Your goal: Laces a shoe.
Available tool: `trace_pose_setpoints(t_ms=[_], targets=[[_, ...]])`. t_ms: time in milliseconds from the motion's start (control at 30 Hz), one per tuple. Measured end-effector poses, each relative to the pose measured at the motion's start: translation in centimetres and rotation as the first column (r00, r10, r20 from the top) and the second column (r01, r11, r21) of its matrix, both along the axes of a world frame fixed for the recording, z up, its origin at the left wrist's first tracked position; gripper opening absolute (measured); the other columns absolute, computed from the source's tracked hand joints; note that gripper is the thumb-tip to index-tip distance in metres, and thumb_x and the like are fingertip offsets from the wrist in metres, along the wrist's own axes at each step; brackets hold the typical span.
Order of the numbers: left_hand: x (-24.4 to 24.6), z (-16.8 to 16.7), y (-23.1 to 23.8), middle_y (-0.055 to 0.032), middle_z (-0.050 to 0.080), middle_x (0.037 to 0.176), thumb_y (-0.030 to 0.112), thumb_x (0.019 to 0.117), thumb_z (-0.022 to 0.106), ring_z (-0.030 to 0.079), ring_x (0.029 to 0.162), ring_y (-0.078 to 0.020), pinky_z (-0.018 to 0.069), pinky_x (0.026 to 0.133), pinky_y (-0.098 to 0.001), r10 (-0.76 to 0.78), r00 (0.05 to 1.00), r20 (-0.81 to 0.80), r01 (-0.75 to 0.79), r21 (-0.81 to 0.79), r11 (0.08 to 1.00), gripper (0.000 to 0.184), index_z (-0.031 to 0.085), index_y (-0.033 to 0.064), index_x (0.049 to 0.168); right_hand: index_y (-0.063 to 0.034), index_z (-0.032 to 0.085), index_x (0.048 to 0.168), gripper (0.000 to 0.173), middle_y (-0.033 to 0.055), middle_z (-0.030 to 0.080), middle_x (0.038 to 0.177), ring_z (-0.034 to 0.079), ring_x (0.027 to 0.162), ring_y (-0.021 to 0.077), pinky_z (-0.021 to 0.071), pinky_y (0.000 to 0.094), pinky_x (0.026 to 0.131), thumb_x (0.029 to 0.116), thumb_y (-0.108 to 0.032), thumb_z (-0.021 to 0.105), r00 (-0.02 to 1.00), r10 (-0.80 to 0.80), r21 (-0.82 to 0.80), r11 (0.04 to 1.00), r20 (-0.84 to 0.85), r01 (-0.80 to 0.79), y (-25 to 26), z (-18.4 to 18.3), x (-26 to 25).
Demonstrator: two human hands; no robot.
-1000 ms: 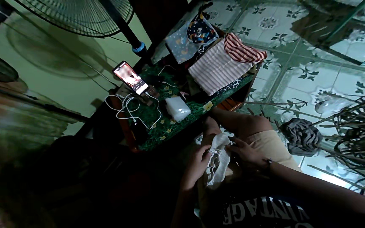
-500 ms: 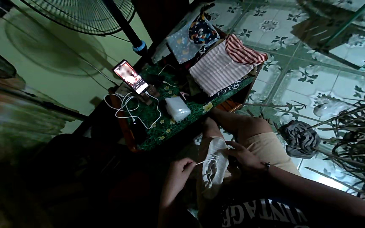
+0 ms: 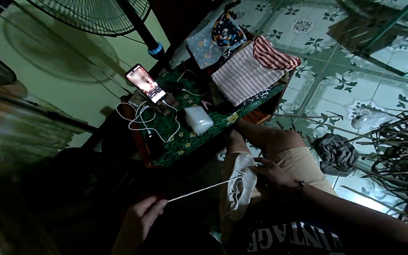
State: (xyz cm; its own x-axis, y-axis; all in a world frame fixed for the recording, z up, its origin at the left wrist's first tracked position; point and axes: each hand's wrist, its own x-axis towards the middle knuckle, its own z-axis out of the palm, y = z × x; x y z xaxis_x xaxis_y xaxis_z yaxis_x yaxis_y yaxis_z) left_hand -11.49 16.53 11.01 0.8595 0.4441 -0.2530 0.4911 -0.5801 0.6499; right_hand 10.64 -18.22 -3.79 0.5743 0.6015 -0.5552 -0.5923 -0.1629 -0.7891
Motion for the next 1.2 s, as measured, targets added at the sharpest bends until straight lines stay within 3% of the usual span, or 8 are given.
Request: trace_pose_setpoints(t_ms=[300,567,733,833,900,1067,1133,1200], targets=[[-3.6,3.0,0.5,0.0084,0.063,0.071,0.014,0.1053,0.038,0.058,0.057,-0.0004,0.0503,0.054,-0.0167,0.367,0.912,0.184,-0.331,-0.198,0.923,0.024,0.059,0.0073,0.097,-0.0088,0.048,0.144,0.048,0.0089,0.071,0.100,0.069,0.077,0.0147,0.0594,0.0307,0.069,0.1021,-0.024,0.064,1.000,0.006,0.011,1.000,0.003,-0.006,-0.1,-0.1,0.1],[-3.5,0.5,1.7,0.0058,0.070,0.077,0.035,0.1057,0.051,0.064,0.067,-0.0058,0.0561,0.067,-0.0217,0.228,0.877,0.424,-0.048,-0.395,0.917,0.032,0.072,0.0187,0.088,-0.0098,0.048,0.144,0.049,0.0093,0.071,0.099,0.069,0.076,0.0151,0.0591,0.0309,0.067,0.1014,-0.026,0.065,1.000,0.004,-0.006,1.000,0.000,-0.004,0.0,-0.2,0.0],[-1.1,-1.8,-1.2,0.0119,0.058,0.074,0.024,0.1041,0.040,0.047,0.054,0.0015,0.0412,0.050,-0.0160,0.377,0.811,0.448,-0.198,-0.397,0.896,0.029,0.066,0.0205,0.091,-0.0085,0.048,0.144,0.047,0.0094,0.071,0.097,0.068,0.072,0.0153,0.0587,0.0313,0.064,0.1023,-0.024,0.063,1.000,0.007,-0.007,1.000,0.010,-0.007,-0.2,-0.1,0.0],[0.5,-2.2,-2.6,0.0125,0.067,0.071,0.017,0.1078,0.030,0.056,0.056,0.0046,0.0463,0.052,-0.0115,0.637,0.623,0.455,-0.118,-0.750,0.651,0.047,0.065,0.0231,0.077,-0.0087,0.049,0.143,0.045,0.0086,0.070,0.099,0.068,0.075,0.0146,0.0584,0.0310,0.066,0.1032,-0.025,0.061,1.000,0.022,-0.019,1.000,0.015,-0.022,-0.3,0.2,0.0],[1.2,-2.4,-2.6,0.0139,0.051,0.058,0.021,0.1077,0.025,0.049,0.050,0.0025,0.0432,0.049,-0.0145,0.690,0.575,0.440,-0.023,-0.834,0.551,0.051,0.057,0.0256,0.069,-0.0090,0.050,0.143,0.044,0.0084,0.070,0.100,0.069,0.077,0.0143,0.0588,0.0308,0.068,0.1030,-0.026,0.062,0.999,0.029,-0.035,0.999,0.023,-0.028,-0.3,0.3,0.0],[0.6,-2.6,-1.0,0.0112,0.054,0.057,0.066,0.1034,0.013,0.053,0.049,-0.0028,0.0456,0.044,-0.0206,0.487,0.749,0.449,-0.046,-0.698,0.715,0.067,0.059,0.0291,0.073,-0.0087,0.051,0.141,0.043,0.0084,0.071,0.097,0.069,0.075,0.0141,0.0587,0.0303,0.066,0.1026,-0.026,0.063,1.000,0.010,-0.026,1.000,0.019,-0.010,-0.3,0.1,-0.1],[-0.5,-3.2,0.0,0.0069,0.063,0.065,0.044,0.1094,0.028,0.059,0.052,-0.0047,0.0519,0.049,-0.0213,0.285,0.861,0.421,-0.055,-0.481,0.875,0.043,0.061,0.0189,0.100,-0.0087,0.051,0.142,0.044,0.0083,0.071,0.099,0.069,0.077,0.0142,0.0588,0.0304,0.068,0.1025,-0.026,0.063,1.000,0.010,-0.027,1.000,0.021,-0.010,-0.3,0.0,-0.1],[-0.9,-3.5,0.2,0.0017,0.067,0.076,0.019,0.0999,0.056,0.062,0.059,-0.0058,0.0550,0.055,-0.0224,0.153,0.954,0.258,-0.088,-0.246,0.965,0.025,0.064,0.0057,0.118,-0.0085,0.051,0.142,0.044,0.0085,0.071,0.099,0.069,0.076,0.0143,0.0589,0.0303,0.067,0.1024,-0.025,0.063,1.000,0.003,-0.025,1.000,0.011,-0.003,-0.2,0.2,-0.2]])
